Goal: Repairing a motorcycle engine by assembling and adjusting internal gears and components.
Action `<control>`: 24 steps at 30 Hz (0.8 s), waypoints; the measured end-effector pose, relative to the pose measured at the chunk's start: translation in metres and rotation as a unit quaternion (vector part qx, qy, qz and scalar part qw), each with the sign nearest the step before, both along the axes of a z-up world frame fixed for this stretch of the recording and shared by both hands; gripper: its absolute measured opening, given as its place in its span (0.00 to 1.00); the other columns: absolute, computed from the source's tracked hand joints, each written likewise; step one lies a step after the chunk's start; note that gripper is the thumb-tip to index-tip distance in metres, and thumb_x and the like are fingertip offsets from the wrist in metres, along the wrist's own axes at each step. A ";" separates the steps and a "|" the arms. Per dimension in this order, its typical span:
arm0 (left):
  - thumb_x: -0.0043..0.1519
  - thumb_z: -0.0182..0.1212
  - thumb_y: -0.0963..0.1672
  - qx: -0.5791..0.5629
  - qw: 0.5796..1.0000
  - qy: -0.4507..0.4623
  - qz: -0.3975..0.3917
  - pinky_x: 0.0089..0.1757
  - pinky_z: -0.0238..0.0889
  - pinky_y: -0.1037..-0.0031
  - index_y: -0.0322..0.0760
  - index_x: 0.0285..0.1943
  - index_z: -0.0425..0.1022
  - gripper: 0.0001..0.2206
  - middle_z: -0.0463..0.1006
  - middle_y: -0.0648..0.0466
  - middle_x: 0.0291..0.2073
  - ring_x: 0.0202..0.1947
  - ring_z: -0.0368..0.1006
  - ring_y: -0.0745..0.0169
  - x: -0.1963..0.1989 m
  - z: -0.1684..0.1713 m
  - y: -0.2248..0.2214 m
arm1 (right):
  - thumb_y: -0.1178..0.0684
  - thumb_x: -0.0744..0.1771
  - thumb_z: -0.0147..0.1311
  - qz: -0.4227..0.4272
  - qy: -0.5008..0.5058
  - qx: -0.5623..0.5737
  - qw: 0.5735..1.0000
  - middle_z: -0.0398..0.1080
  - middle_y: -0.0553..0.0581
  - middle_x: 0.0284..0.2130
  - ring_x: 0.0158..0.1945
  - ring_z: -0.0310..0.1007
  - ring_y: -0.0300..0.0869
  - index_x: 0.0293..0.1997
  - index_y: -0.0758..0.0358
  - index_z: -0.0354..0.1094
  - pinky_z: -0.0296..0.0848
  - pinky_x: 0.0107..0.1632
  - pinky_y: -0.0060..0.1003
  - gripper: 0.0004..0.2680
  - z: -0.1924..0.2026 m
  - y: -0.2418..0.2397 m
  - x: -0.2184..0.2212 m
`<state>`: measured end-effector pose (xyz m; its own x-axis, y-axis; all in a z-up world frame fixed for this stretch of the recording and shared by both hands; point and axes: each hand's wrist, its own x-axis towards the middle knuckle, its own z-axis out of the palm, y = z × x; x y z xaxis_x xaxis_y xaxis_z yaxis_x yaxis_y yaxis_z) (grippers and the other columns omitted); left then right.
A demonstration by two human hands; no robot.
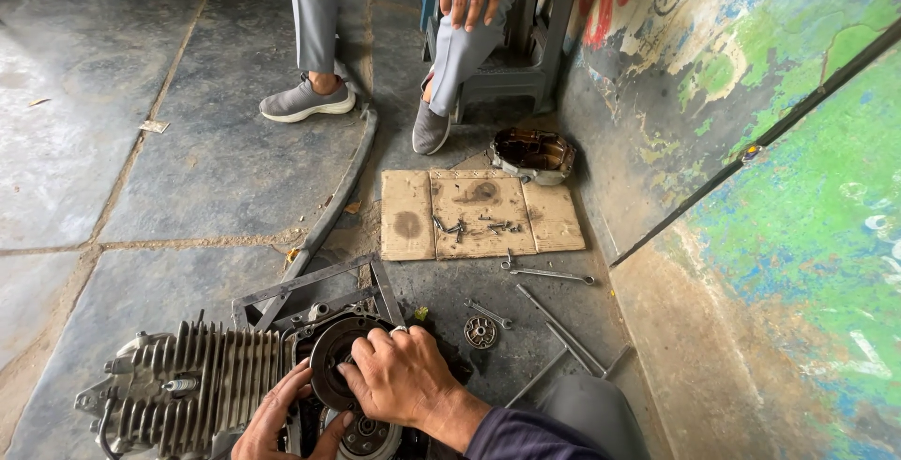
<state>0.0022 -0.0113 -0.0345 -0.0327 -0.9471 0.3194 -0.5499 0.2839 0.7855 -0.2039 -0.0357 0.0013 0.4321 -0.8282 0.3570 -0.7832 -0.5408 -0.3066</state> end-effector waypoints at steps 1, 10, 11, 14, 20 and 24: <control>0.41 0.79 0.44 -0.001 1.000 -0.001 -0.001 0.52 0.75 0.62 0.34 0.58 0.75 0.32 0.78 0.42 0.56 0.56 0.77 0.49 0.001 -0.001 -0.001 | 0.45 0.71 0.51 -0.001 -0.001 -0.001 1.000 0.62 0.53 0.20 0.17 0.60 0.40 0.32 0.61 0.66 0.59 0.26 0.40 0.13 0.000 -0.001 0.000; 0.42 0.79 0.43 0.017 1.000 -0.018 0.004 0.53 0.74 0.61 0.35 0.58 0.75 0.32 0.78 0.42 0.56 0.56 0.77 0.49 0.002 -0.004 -0.001 | 0.49 0.67 0.56 0.036 -0.111 -0.072 0.991 0.64 0.53 0.22 0.19 0.63 0.39 0.39 0.66 0.68 0.60 0.25 0.40 0.09 0.016 0.001 -0.006; 0.42 0.79 0.44 0.014 1.000 -0.017 0.000 0.53 0.74 0.61 0.34 0.59 0.74 0.32 0.78 0.42 0.56 0.56 0.77 0.49 0.003 -0.006 -0.002 | 0.49 0.68 0.55 0.032 -0.077 -0.031 0.996 0.64 0.53 0.20 0.18 0.63 0.39 0.36 0.64 0.68 0.60 0.24 0.40 0.09 0.008 0.000 -0.004; 0.43 0.78 0.44 -0.007 1.000 -0.025 -0.006 0.54 0.72 0.59 0.32 0.58 0.75 0.31 0.78 0.41 0.56 0.56 0.77 0.48 0.006 -0.015 -0.005 | 0.46 0.70 0.56 0.025 -0.051 0.009 0.998 0.64 0.52 0.18 0.17 0.63 0.39 0.33 0.63 0.68 0.61 0.22 0.39 0.11 0.003 -0.003 -0.006; 0.45 0.77 0.50 -0.017 0.990 -0.139 -0.016 0.55 0.72 0.59 0.30 0.54 0.77 0.30 0.79 0.41 0.53 0.55 0.78 0.49 0.062 -0.100 -0.033 | 0.40 0.69 0.58 0.010 -0.069 0.059 0.996 0.72 0.53 0.20 0.18 0.67 0.36 0.31 0.60 0.72 0.66 0.20 0.33 0.14 0.046 -0.007 -0.054; 0.52 0.67 0.52 -0.045 0.957 -0.272 -0.085 0.53 0.74 0.62 0.34 0.51 0.79 0.23 0.80 0.41 0.51 0.53 0.79 0.48 0.152 -0.198 -0.054 | 0.40 0.68 0.55 -0.089 -0.053 0.266 0.959 0.78 0.46 0.26 0.18 0.70 0.32 0.37 0.55 0.76 0.71 0.20 0.30 0.11 0.069 -0.048 -0.117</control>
<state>0.1541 -0.0650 -0.2329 -0.3678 -0.8830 0.2915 -0.8110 0.4580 0.3639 -0.3207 -0.0841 0.0704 0.2524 -0.9623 -0.1014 -0.7979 -0.1477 -0.5845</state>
